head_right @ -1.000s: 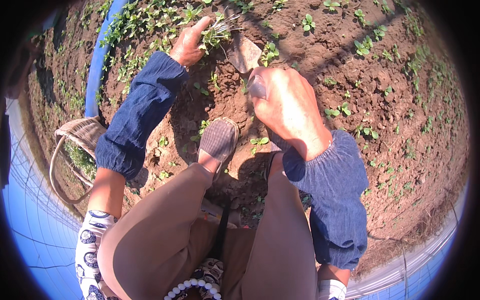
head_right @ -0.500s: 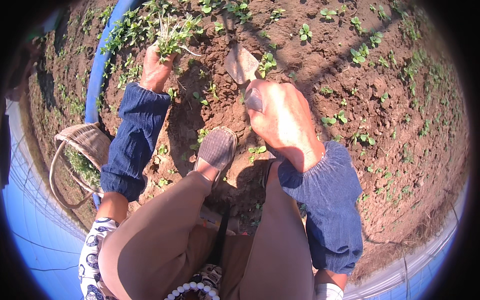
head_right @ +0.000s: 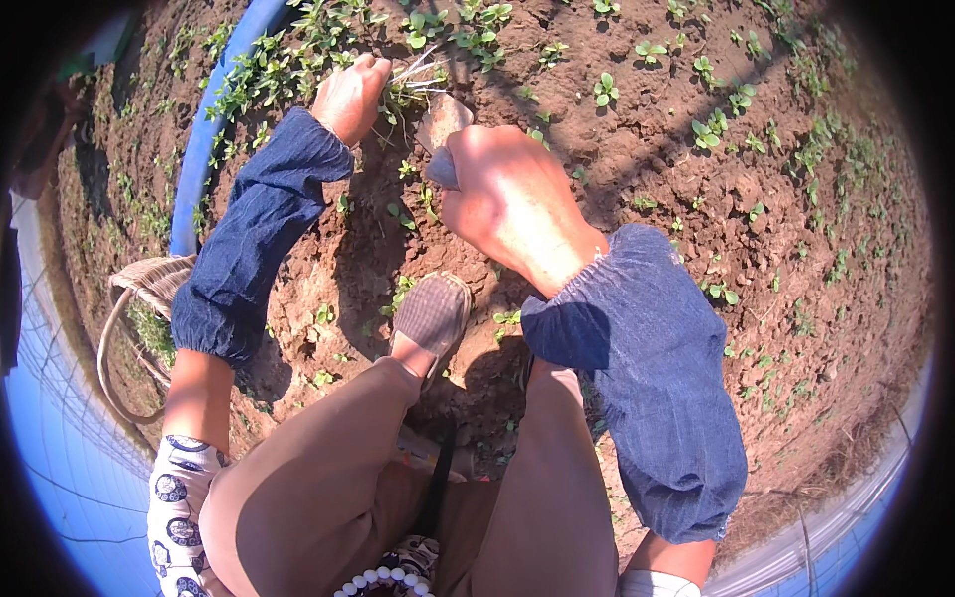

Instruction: The person is using a small trowel to remove weeds from the soil and placing them into a nearby woven basket. They move along the row in an agricultural field, clearing the ground around small green seedlings.

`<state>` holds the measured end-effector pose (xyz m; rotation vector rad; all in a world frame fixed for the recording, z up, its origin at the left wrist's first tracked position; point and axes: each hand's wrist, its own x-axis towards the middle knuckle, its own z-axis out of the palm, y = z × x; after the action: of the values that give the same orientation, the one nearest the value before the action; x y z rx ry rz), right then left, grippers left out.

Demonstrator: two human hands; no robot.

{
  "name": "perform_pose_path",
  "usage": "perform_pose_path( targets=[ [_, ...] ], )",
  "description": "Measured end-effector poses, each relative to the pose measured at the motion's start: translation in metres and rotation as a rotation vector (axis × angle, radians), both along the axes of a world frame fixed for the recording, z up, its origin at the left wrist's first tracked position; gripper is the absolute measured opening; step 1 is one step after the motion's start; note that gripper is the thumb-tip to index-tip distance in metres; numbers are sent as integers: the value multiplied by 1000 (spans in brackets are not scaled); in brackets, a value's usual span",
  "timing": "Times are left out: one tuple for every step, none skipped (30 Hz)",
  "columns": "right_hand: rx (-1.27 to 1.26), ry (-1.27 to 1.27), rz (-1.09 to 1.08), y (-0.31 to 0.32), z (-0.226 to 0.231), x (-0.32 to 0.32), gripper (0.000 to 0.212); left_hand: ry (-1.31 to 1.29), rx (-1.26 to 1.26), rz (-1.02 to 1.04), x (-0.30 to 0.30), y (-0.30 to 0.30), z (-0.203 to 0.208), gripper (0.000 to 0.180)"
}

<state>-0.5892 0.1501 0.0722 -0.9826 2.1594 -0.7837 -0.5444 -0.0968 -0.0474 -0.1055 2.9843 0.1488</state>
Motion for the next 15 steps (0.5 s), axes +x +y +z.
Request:
perform_pose_path(
  targets=[
    [19, 0, 13, -5, 0, -1, 19, -20, 104, 58, 0, -6, 0, 36],
    [17, 9, -21, -8, -1, -2, 16, 4, 129, 80, -2, -9, -5, 36],
    [56, -2, -28, -14, -6, -4, 14, 25, 153, 101, -6, -15, -12, 36],
    [92, -14, -33, -23, -11, -6, 14, -39, 266, 148, -11, -23, -18, 35],
    [124, -23, -40, -30, -16, -9, 13, -6, 319, 191, -11, -25, -21, 30],
    [93, 25, -64, -36, -21, -9, 14, -9, 320, 196, -13, -25, -22, 30],
    [-24, 199, -27, -39, -44, -9, 14, -11, 320, 202, -15, -24, -22, 31],
    [-142, 369, 16, -52, -49, -8, 14, -18, 311, 231, -16, -18, -18, 29],
    [-117, 266, -28, -56, -49, -9, 13, -23, 304, 259, -16, -13, -10, 27],
    [-92, 168, -81, -59, -49, -9, 12, 45, 309, 232, -16, -16, -20, 26],
    [-21, 82, -93, -62, -49, -13, 16, 18, 341, 255, -18, -14, -18, 28],
    [47, -8, -107, -65, -46, -16, 22, -14, 369, 277, -21, -11, -14, 30],
    [114, -98, -115, -69, -43, -17, 27, -45, 396, 305, -20, -11, -12, 32],
    [124, -98, -167, -73, -37, -13, 24, -15, 390, 317, -19, -11, -16, 34],
    [89, -40, -191, -72, -40, -8, 23, -7, 396, 319, -18, -10, -18, 34]
  ],
)
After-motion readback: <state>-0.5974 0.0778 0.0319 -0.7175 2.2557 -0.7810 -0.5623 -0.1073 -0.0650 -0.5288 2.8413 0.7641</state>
